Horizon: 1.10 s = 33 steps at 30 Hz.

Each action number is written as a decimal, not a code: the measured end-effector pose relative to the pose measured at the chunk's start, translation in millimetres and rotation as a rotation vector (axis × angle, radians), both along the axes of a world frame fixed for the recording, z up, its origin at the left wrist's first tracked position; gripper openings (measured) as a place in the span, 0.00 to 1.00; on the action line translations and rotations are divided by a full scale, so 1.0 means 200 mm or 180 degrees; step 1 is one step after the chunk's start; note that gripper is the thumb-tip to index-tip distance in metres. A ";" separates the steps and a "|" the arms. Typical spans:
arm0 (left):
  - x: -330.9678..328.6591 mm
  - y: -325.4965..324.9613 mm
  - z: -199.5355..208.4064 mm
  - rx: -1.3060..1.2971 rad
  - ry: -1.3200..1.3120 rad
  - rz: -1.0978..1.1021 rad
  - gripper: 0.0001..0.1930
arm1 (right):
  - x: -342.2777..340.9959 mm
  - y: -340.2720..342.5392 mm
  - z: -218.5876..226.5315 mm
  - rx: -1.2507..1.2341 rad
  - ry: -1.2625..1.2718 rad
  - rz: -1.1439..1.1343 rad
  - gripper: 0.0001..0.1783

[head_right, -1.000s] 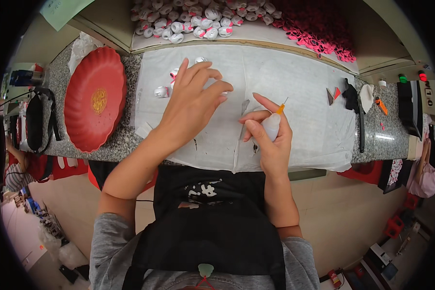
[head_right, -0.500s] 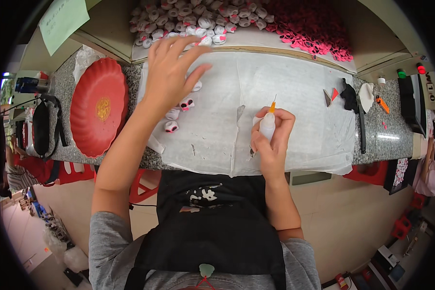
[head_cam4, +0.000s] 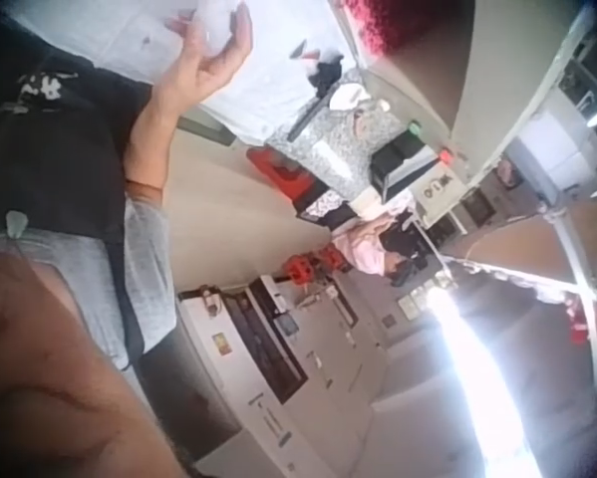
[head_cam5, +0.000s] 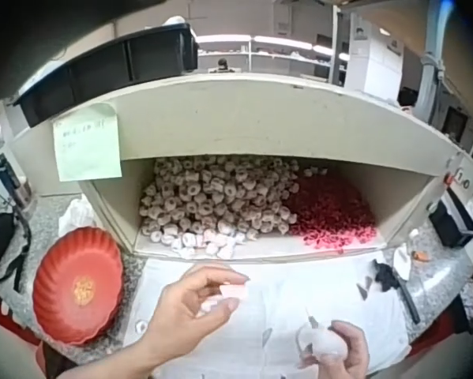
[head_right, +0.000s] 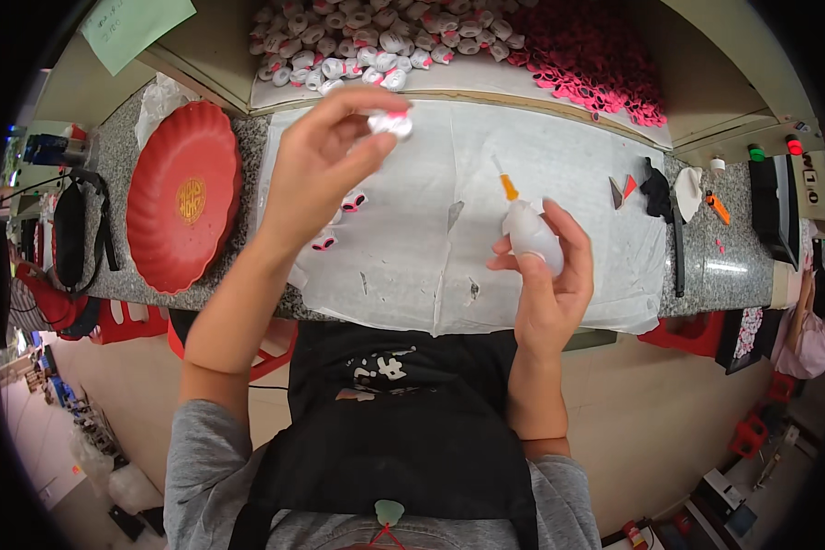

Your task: Gluing small plastic character heads at a factory workbench.

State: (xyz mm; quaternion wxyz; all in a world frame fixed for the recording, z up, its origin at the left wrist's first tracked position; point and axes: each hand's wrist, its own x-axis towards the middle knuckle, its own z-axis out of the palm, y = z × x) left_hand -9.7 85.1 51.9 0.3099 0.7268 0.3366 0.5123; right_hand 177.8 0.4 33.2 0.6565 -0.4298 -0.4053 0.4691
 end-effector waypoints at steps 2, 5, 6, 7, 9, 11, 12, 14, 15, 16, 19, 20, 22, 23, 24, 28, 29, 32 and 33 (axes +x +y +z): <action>-0.01 -0.17 0.03 -0.2032 -0.1488 -0.0455 0.11 | 0.02 0.00 0.01 0.0312 0.0478 0.0291 0.16; 0.00 -0.30 -0.11 -0.2395 -0.1973 -0.0674 0.10 | -0.03 0.00 0.07 0.0248 0.1176 0.0026 0.16; 0.01 -0.33 -0.14 -0.2413 -0.1983 -0.0685 0.10 | -0.04 0.00 0.08 0.0338 0.1261 -0.0049 0.16; 0.03 -0.35 -0.17 -0.2012 -0.1932 -0.0525 0.10 | -0.05 0.00 0.08 0.0431 0.1343 -0.0122 0.16; 0.06 -0.37 -0.19 -0.1623 -0.1894 -0.0370 0.11 | -0.05 -0.03 0.08 0.0665 0.0692 -0.0066 0.18; 0.08 -0.39 -0.20 -0.1956 -0.2274 -0.0333 0.13 | -0.05 -0.05 0.08 0.0889 0.0040 0.0004 0.21; 0.09 -0.39 -0.21 -0.1968 -0.2289 -0.0331 0.13 | -0.06 -0.06 0.07 0.1102 -0.0388 -0.0070 0.21; 0.09 -0.39 -0.21 -0.2036 -0.2567 -0.0374 0.15 | -0.10 -0.08 0.07 0.1254 -0.0880 -0.0290 0.22; 0.09 -0.38 -0.21 -0.2046 -0.2573 -0.0361 0.15 | -0.11 -0.08 0.06 0.1240 -0.0881 -0.0279 0.22; 0.08 -0.38 -0.21 -0.2036 -0.2544 -0.0408 0.16 | -0.11 -0.09 0.05 0.1313 -0.1109 -0.0259 0.23; 0.07 -0.39 -0.23 -0.2021 -0.2537 -0.0448 0.17 | -0.13 -0.09 0.04 0.1393 -0.1312 -0.0223 0.24; 0.07 -0.39 -0.23 -0.2002 -0.2554 -0.0457 0.17 | -0.13 -0.09 0.05 0.1441 -0.1354 -0.0192 0.23; 0.06 -0.39 -0.22 -0.2039 -0.2577 -0.0557 0.17 | -0.13 -0.09 0.05 0.1483 -0.1399 -0.0155 0.23; 0.06 -0.39 -0.22 -0.2064 -0.2592 -0.0662 0.17 | -0.13 -0.08 0.04 0.1524 -0.1423 -0.0123 0.24; 0.06 -0.39 -0.22 -0.2070 -0.2598 -0.0659 0.17 | -0.13 -0.08 0.04 0.1566 -0.1446 -0.0091 0.24; 0.07 -0.39 -0.23 -0.2072 -0.2564 -0.0648 0.16 | -0.13 -0.09 0.04 0.1552 -0.1472 -0.0071 0.24; 0.06 -0.39 -0.23 -0.2065 -0.2548 -0.0636 0.16 | -0.13 -0.09 0.04 0.1580 -0.1508 -0.0078 0.24; 0.06 -0.39 -0.23 -0.2122 -0.2525 -0.0632 0.16 | -0.13 -0.09 0.05 0.1605 -0.1568 -0.0074 0.24; 0.06 -0.40 -0.23 -0.2125 -0.2527 -0.0632 0.16 | -0.13 -0.09 0.05 0.1606 -0.1589 -0.0063 0.24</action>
